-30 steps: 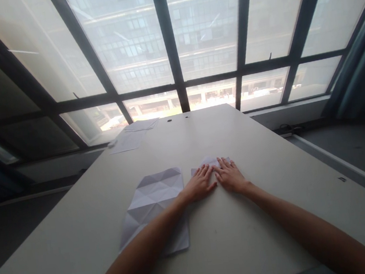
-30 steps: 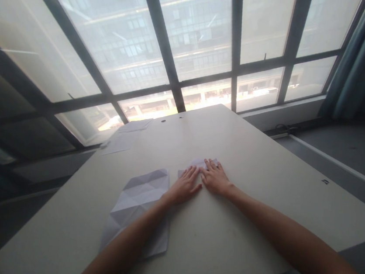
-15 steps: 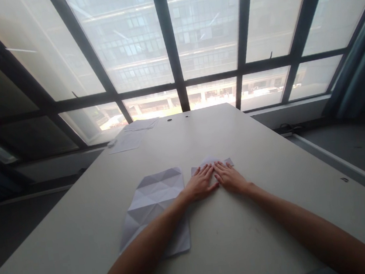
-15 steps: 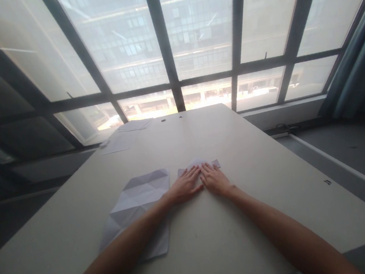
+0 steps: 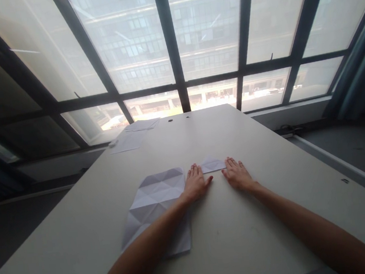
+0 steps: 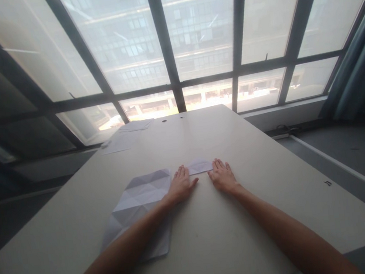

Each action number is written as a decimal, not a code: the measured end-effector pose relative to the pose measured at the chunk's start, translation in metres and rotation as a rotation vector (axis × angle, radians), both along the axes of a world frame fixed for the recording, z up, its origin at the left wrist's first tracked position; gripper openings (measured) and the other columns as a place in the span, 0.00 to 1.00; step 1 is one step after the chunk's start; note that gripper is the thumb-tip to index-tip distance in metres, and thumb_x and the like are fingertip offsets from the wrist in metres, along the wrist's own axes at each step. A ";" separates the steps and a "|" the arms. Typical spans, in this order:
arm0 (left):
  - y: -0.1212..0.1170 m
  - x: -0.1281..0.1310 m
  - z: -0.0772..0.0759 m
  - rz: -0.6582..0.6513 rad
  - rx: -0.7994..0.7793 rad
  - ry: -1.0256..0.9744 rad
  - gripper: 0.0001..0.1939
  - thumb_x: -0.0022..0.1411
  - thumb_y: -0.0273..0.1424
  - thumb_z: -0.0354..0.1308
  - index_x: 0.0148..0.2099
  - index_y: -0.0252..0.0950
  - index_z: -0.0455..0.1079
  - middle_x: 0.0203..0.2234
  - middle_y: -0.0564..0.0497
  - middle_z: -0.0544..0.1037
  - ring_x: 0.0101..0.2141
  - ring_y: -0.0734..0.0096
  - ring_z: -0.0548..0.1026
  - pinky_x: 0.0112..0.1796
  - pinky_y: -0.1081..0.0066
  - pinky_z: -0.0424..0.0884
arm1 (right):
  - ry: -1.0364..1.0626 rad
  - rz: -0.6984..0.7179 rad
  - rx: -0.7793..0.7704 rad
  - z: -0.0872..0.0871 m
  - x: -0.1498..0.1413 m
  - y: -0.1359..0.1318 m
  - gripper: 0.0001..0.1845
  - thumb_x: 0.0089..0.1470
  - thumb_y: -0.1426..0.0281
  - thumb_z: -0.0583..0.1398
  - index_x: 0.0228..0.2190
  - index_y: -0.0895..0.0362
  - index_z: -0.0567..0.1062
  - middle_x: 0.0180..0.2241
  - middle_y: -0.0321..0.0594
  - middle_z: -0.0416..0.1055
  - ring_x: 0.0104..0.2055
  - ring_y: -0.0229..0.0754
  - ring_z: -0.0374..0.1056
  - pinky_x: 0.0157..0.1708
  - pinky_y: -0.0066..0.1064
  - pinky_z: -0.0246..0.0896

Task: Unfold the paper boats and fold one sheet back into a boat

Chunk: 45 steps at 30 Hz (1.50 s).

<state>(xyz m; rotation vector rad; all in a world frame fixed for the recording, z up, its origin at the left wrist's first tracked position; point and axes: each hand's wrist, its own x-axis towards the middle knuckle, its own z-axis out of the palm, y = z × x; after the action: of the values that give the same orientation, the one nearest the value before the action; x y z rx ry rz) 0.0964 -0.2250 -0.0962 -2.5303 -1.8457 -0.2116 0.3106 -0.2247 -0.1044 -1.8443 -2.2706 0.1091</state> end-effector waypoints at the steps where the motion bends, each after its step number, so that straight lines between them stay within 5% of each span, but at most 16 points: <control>1: 0.000 0.000 -0.001 0.021 0.024 0.005 0.42 0.68 0.52 0.35 0.67 0.18 0.50 0.65 0.28 0.51 0.66 0.48 0.47 0.62 0.55 0.47 | 0.002 0.001 -0.001 0.000 0.000 0.000 0.34 0.65 0.59 0.42 0.64 0.68 0.52 0.68 0.54 0.43 0.70 0.48 0.37 0.65 0.47 0.30; 6: -0.001 0.000 0.001 0.048 0.154 0.029 0.35 0.69 0.47 0.39 0.64 0.22 0.57 0.63 0.30 0.58 0.65 0.49 0.51 0.63 0.52 0.43 | 0.030 0.010 -0.003 0.003 -0.002 -0.003 0.32 0.65 0.60 0.43 0.64 0.66 0.54 0.67 0.54 0.44 0.69 0.49 0.38 0.65 0.48 0.30; 10: -0.001 -0.001 0.011 -0.108 0.249 0.019 0.31 0.68 0.42 0.45 0.65 0.26 0.56 0.66 0.36 0.53 0.67 0.53 0.43 0.64 0.52 0.39 | 0.058 0.041 0.065 0.006 -0.005 -0.007 0.27 0.66 0.61 0.44 0.59 0.60 0.64 0.66 0.52 0.51 0.69 0.51 0.41 0.64 0.51 0.30; 17: 0.001 -0.002 0.013 -0.118 0.113 -0.125 0.28 0.69 0.36 0.47 0.66 0.28 0.53 0.62 0.35 0.62 0.63 0.58 0.59 0.58 0.62 0.60 | 0.100 0.099 0.084 0.013 -0.008 -0.011 0.22 0.65 0.62 0.47 0.53 0.56 0.71 0.64 0.51 0.55 0.67 0.50 0.45 0.63 0.49 0.34; 26: 0.002 -0.005 0.022 -0.120 0.083 -0.113 0.24 0.67 0.38 0.54 0.60 0.30 0.61 0.57 0.35 0.69 0.57 0.57 0.68 0.51 0.65 0.69 | 0.170 0.121 0.186 0.020 -0.011 -0.016 0.19 0.62 0.60 0.53 0.48 0.56 0.76 0.55 0.47 0.69 0.58 0.46 0.62 0.59 0.35 0.50; 33: 0.000 -0.003 0.027 -0.150 0.093 -0.039 0.19 0.71 0.35 0.47 0.60 0.32 0.61 0.47 0.37 0.76 0.47 0.58 0.76 0.46 0.66 0.71 | 0.294 0.102 0.206 0.018 -0.007 -0.012 0.20 0.59 0.57 0.58 0.48 0.54 0.75 0.53 0.45 0.70 0.56 0.46 0.63 0.56 0.36 0.56; 39: -0.002 0.000 0.029 -0.126 0.079 0.011 0.18 0.69 0.22 0.43 0.57 0.31 0.64 0.45 0.37 0.76 0.44 0.59 0.77 0.45 0.64 0.72 | 0.389 0.080 0.246 0.013 -0.006 -0.008 0.19 0.56 0.59 0.60 0.47 0.54 0.75 0.57 0.46 0.64 0.59 0.48 0.59 0.57 0.40 0.56; 45: -0.006 0.003 0.033 -0.106 0.094 -0.015 0.16 0.70 0.25 0.41 0.54 0.33 0.66 0.42 0.40 0.77 0.39 0.60 0.79 0.40 0.64 0.73 | 0.671 0.012 0.342 0.010 -0.007 -0.002 0.34 0.54 0.61 0.59 0.60 0.57 0.60 0.57 0.51 0.63 0.55 0.50 0.63 0.53 0.42 0.62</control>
<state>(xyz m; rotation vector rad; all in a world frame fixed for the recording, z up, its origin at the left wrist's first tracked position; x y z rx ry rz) 0.0992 -0.2311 -0.0633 -2.5711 -1.6658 -0.3117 0.3034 -0.2269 -0.0947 -1.3514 -1.7060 0.2747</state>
